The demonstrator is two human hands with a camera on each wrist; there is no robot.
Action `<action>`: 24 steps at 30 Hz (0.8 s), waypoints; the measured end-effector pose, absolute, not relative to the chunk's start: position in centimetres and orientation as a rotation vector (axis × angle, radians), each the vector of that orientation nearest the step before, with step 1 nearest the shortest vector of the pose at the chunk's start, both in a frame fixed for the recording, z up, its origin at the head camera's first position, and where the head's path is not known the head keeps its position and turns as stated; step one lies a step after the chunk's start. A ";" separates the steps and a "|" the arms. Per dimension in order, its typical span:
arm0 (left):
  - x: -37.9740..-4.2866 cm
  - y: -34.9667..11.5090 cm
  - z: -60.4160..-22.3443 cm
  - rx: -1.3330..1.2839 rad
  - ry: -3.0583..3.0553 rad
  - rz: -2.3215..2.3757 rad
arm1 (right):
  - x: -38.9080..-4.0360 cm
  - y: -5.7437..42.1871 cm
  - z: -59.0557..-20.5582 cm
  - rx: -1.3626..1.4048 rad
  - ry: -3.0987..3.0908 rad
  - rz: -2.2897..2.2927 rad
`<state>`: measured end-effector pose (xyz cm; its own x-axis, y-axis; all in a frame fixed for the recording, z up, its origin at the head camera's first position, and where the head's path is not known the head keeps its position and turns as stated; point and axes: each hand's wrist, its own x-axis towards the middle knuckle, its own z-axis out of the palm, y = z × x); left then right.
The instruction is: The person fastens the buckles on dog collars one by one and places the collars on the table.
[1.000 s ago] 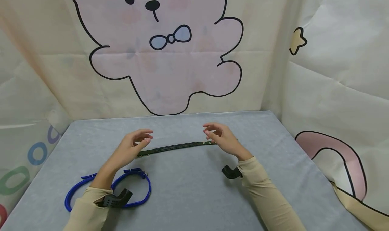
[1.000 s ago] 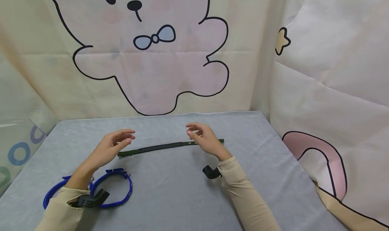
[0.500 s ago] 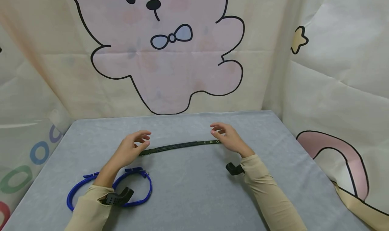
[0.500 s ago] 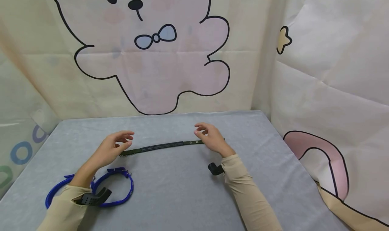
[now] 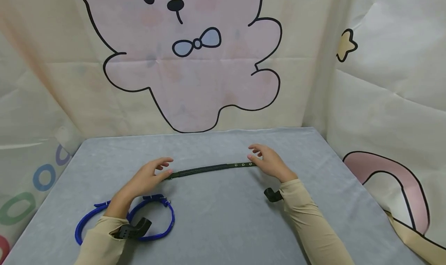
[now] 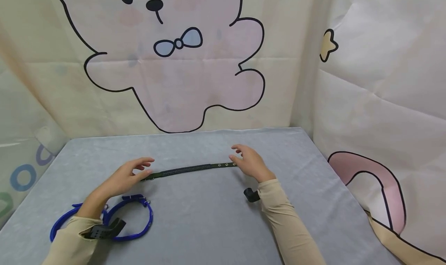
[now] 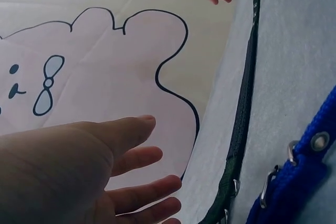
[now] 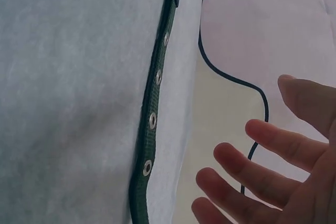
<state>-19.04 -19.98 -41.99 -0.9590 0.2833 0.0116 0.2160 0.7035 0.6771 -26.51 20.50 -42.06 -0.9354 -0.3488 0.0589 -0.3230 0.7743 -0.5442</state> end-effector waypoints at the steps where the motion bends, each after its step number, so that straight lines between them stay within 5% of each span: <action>1: -19.1 -20.1 -42.0 0.418 2.806 1.100 | -26.5 20.6 -42.1 -0.542 2.908 -0.878; 24: -19.3 -20.8 -43.2 0.419 2.701 1.035 | -27.3 22.3 -42.9 -0.403 2.819 -0.624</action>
